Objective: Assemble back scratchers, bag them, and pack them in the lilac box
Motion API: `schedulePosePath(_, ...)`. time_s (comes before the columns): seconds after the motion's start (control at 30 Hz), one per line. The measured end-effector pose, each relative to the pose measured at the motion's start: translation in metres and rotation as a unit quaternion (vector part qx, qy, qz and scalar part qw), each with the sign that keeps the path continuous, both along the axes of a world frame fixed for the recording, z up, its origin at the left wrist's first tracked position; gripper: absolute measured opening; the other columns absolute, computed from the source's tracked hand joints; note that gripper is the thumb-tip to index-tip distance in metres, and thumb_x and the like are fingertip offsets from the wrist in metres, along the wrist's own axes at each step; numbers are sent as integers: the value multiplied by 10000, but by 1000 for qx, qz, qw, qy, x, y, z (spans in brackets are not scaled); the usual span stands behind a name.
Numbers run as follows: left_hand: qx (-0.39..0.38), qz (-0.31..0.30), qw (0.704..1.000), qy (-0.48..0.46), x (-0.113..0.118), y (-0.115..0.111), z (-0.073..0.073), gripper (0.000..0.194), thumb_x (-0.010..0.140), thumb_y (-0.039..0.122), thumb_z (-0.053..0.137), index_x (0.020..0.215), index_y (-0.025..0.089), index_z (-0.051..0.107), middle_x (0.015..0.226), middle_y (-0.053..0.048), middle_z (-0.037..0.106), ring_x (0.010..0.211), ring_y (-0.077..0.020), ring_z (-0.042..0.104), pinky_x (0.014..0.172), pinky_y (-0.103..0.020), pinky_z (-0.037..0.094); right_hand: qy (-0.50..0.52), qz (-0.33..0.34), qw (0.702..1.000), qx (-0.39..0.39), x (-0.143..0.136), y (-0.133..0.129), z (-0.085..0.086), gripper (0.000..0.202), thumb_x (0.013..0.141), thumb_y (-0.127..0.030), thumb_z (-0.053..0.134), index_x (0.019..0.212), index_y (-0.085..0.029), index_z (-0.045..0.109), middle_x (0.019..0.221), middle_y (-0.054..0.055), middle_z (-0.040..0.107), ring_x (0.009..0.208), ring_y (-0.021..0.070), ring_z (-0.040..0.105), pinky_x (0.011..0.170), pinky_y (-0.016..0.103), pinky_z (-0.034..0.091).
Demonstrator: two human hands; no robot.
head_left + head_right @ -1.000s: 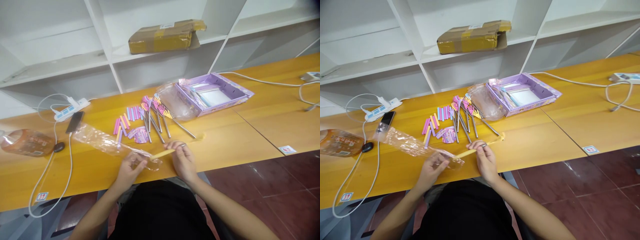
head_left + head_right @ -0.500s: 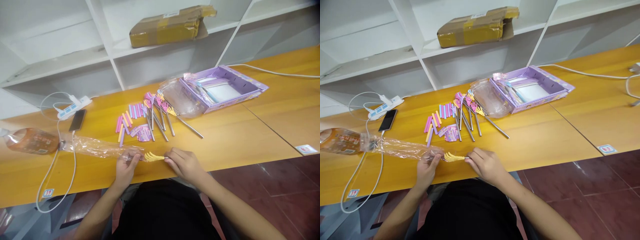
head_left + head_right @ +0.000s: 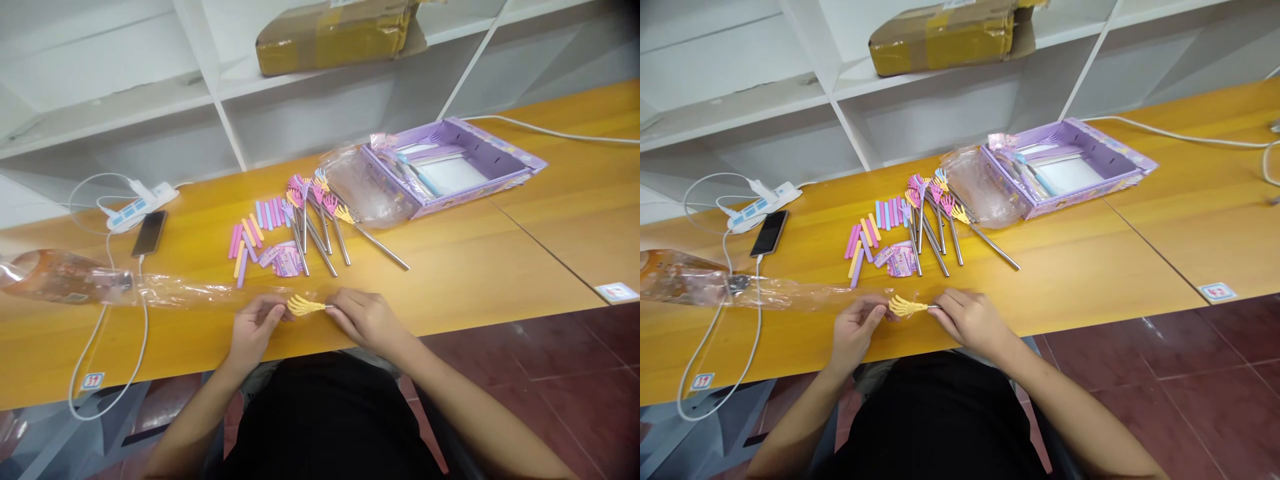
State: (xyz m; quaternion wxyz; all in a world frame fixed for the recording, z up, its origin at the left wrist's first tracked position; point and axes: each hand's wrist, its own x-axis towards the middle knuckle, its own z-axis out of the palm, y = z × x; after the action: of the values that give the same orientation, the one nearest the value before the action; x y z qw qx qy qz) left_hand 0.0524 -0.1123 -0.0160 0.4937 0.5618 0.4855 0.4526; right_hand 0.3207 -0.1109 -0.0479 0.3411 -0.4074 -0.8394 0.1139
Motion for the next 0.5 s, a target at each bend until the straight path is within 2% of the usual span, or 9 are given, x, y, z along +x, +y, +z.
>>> schedulePosePath(0.13, -14, -48, 998, 36, 0, 0, 1, 421, 990, 605, 759, 1012, 189, 814, 833, -72, 858, 791, -247, 831, 819, -364, 682, -15, -1, 1000, 17, 0, 0, 2, 283, 1186, -322, 502, 1023, -225, 712, 870, 57, 750, 708, 193, 663, 669, 325, 456)
schedulePosePath(0.27, -3, -82, 995, 61, -3, 1, 2, 435, 1035, 587, 704, 924, 192, 848, 897, -83, 860, 889, -261, 820, 911, -369, 656, -19, 0, 999, 37, -1, 0, 4, 295, 1194, -320, 492, 1016, -198, 694, 856, 49, 725, 692, 175, 639, 665, 304, 442)
schedulePosePath(0.4, 54, -75, 993, 70, -9, 2, -4, 542, 1116, 597, 547, 955, 189, 866, 1035, -103, 854, 975, -258, 784, 978, -376, 611, -11, 0, 1000, 27, -1, 1, 5, 279, 1191, -315, 504, 1025, -189, 689, 866, 47, 718, 708, 173, 647, 686, 295, 447)
schedulePosePath(0.5, 71, -68, 991, 88, -11, 4, -6, 487, 1115, 571, 573, 996, 203, 869, 1066, -91, 845, 1025, -260, 762, 1005, -370, 580, -2, 8, 1000, 16, -1, 1, 4, 249, 1184, -317, 525, 1040, -192, 685, 875, 44, 717, 725, 175, 663, 691, 292, 459)
